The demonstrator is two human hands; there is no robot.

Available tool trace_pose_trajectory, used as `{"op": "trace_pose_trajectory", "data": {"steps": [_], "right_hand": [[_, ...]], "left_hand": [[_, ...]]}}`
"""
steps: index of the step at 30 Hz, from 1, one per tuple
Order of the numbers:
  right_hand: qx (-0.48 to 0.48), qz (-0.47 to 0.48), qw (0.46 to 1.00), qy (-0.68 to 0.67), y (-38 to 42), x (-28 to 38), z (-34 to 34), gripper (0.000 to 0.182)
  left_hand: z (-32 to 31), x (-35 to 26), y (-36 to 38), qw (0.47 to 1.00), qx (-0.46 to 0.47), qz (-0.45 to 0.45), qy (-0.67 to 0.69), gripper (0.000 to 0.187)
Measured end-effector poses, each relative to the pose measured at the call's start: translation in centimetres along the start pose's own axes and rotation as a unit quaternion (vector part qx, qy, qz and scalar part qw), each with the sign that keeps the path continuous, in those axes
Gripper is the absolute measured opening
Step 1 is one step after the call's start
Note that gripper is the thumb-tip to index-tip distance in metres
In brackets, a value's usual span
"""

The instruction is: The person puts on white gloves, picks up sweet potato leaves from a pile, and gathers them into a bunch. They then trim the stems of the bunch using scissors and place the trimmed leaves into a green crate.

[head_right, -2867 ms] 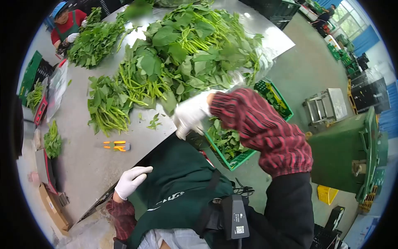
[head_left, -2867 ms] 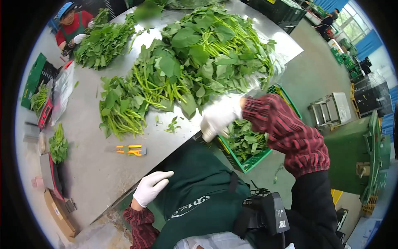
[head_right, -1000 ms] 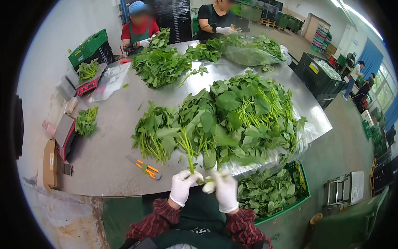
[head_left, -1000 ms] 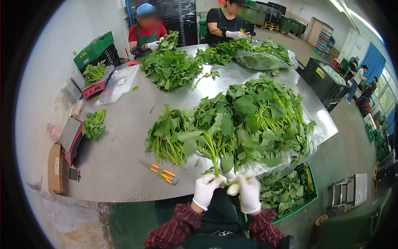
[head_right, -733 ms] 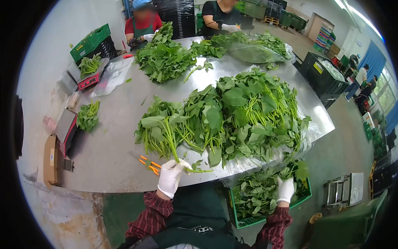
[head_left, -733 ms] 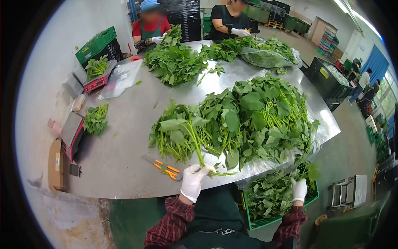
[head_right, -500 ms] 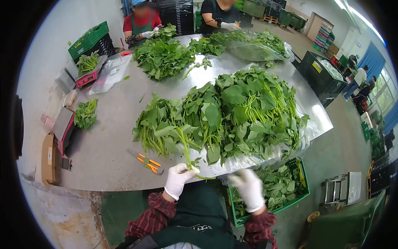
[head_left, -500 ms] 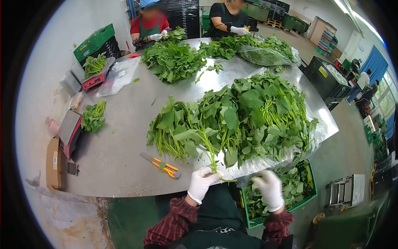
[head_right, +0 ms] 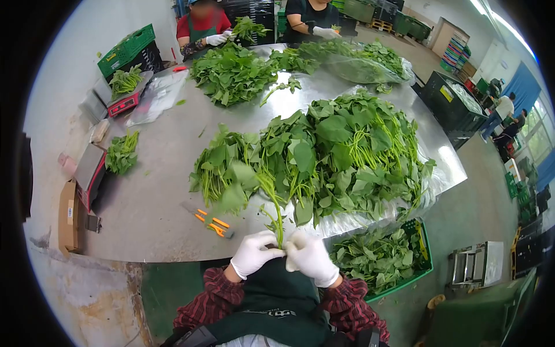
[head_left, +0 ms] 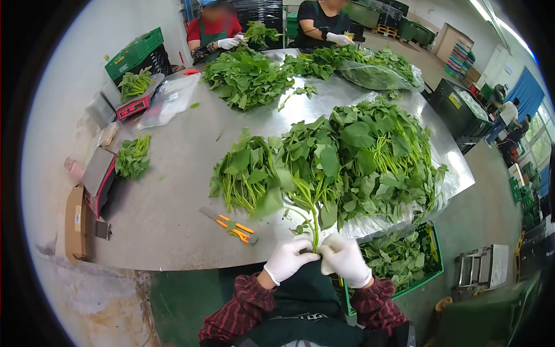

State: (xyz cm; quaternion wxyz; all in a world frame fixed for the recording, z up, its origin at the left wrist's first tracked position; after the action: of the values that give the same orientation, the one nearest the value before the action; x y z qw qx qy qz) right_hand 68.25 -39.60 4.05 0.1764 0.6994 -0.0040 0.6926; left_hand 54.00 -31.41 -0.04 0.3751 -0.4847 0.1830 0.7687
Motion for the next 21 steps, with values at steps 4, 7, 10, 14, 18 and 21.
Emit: {"op": "trace_pose_trajectory", "data": {"steps": [4, 7, 10, 14, 18, 21], "right_hand": [[-0.185, 0.018, 0.983, 0.01, -2.0, -1.4, 4.7, 0.015], [-0.1, 0.053, 0.985, 0.13, -0.4, -1.0, 3.2, 0.02], [0.007, 0.343, 0.858, 0.382, -0.3, -1.3, -0.2, 0.024], [0.054, 0.351, 0.853, 0.383, -1.0, -1.8, -1.0, 0.009], [0.126, 0.377, 0.826, 0.401, -1.6, -0.6, -1.1, 0.008], [0.242, 0.428, 0.796, 0.353, -2.3, 0.5, -1.1, 0.005]], "left_hand": [[0.5, 0.3, 0.1, 0.944, 0.021, 0.116, 0.309, 0.013], [0.4, 1.2, 0.0, 0.923, -0.012, 0.139, 0.358, 0.013], [-0.1, 0.6, 0.1, 0.919, -0.026, 0.148, 0.364, 0.015], [0.0, 0.9, 0.6, 0.918, -0.051, 0.151, 0.362, 0.017], [0.0, 1.7, 1.5, 0.901, -0.026, 0.126, 0.414, 0.013], [0.2, 2.2, 2.3, 0.864, 0.013, 0.076, 0.497, 0.012]]}}
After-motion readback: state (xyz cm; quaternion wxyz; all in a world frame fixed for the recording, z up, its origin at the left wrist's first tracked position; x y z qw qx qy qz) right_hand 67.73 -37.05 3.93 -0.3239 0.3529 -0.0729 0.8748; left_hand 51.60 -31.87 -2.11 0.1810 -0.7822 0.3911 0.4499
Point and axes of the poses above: each hand's wrist, its own y-axis away from the middle knuckle, its own z-axis out of the back of the hand, x = y × z, the point moved 1 cm from there along -y, towards the middle knuckle, and after that the axes turned 8 degrees about -y, right-handed, at the moved point
